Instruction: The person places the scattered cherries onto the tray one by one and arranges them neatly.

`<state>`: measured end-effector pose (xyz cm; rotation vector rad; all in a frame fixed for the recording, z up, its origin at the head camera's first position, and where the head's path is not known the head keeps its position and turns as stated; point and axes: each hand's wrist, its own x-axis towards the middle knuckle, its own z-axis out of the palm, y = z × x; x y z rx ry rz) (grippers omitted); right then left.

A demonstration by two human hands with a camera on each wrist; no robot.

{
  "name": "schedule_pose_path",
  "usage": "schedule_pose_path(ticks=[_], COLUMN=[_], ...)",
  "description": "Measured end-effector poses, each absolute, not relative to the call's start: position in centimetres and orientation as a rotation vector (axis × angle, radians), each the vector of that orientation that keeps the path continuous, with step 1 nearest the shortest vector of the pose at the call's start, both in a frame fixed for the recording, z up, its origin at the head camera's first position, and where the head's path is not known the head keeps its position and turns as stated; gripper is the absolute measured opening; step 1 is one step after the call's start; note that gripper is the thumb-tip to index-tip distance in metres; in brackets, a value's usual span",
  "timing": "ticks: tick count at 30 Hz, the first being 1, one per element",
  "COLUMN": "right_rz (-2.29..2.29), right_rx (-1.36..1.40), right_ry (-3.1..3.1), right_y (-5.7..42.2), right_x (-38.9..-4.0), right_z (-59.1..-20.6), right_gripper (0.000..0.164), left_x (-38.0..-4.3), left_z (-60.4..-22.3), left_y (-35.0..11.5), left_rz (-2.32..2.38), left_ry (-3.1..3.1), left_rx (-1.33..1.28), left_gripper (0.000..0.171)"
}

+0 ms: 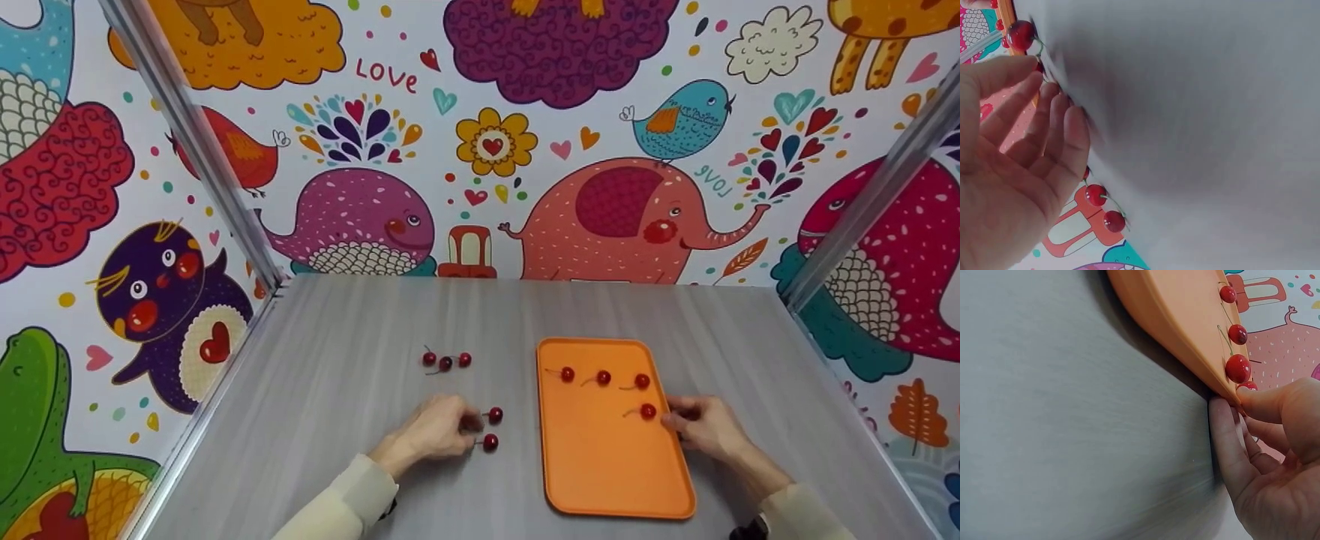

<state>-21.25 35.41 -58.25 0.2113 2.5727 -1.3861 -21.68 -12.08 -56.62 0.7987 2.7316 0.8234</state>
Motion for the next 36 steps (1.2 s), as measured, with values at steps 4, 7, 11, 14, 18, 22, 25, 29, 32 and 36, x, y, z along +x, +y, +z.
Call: schedule_pose_path(ticks=[4, 7, 11, 14, 18, 22, 25, 29, 32, 36], right_rz=[-1.42, -1.426, -1.402, -1.383, -1.387, -1.384, -1.381, -1.383, -1.391, -1.4], right_rx=[0.184, 0.196, 0.223, 0.218, 0.222, 0.229, 0.222, 0.209, 0.197, 0.18], right_ry=[2.561, 2.555, 2.561, 2.568, 2.56, 2.564, 2.576, 2.581, 2.578, 2.575], right_y=[35.5, 35.4, 35.4, 35.4, 35.4, 35.2, 35.1, 35.2, 35.3, 35.4], right_x=[-21.2, -21.2, -21.2, -21.2, -21.3, -21.2, -21.2, -21.2, -21.2, -21.2], right_z=[-58.4, -58.5, -58.5, -58.5, -58.4, -58.4, -58.4, -58.4, -58.3, -58.3], right_gripper=[0.043, 0.041, 0.042, 0.043, 0.044, 0.045, 0.045, 0.044, 0.044, 0.045], left_x=[-21.4, -21.2, -20.8, -20.6, -20.6, -20.7, -20.7, -20.7, -20.5, -20.4], left_z=[-56.7, -56.9, -57.3, -57.4, -57.5, -57.6, -57.5, -57.1, -57.0, -57.1], left_y=[-11.7, -11.2, -10.4, -10.0, -9.8, -10.0, -10.4, -10.7, -10.7, -10.4], left_rz=[0.804, 0.764, 0.702, 0.63, 0.553, 0.582, 0.617, 0.617, 0.568, 0.456], left_ry=[2.732, 2.754, 2.786, 2.822, 2.856, 2.847, 2.854, 2.893, 2.927, 2.967], left_rx=[0.815, 0.808, 0.8, 0.84, 0.907, 0.917, 0.902, 0.887, 0.916, 0.989], left_gripper=[0.017, 0.012, 0.011, 0.009, 0.005, 0.004, 0.005, 0.005, 0.009, 0.012])
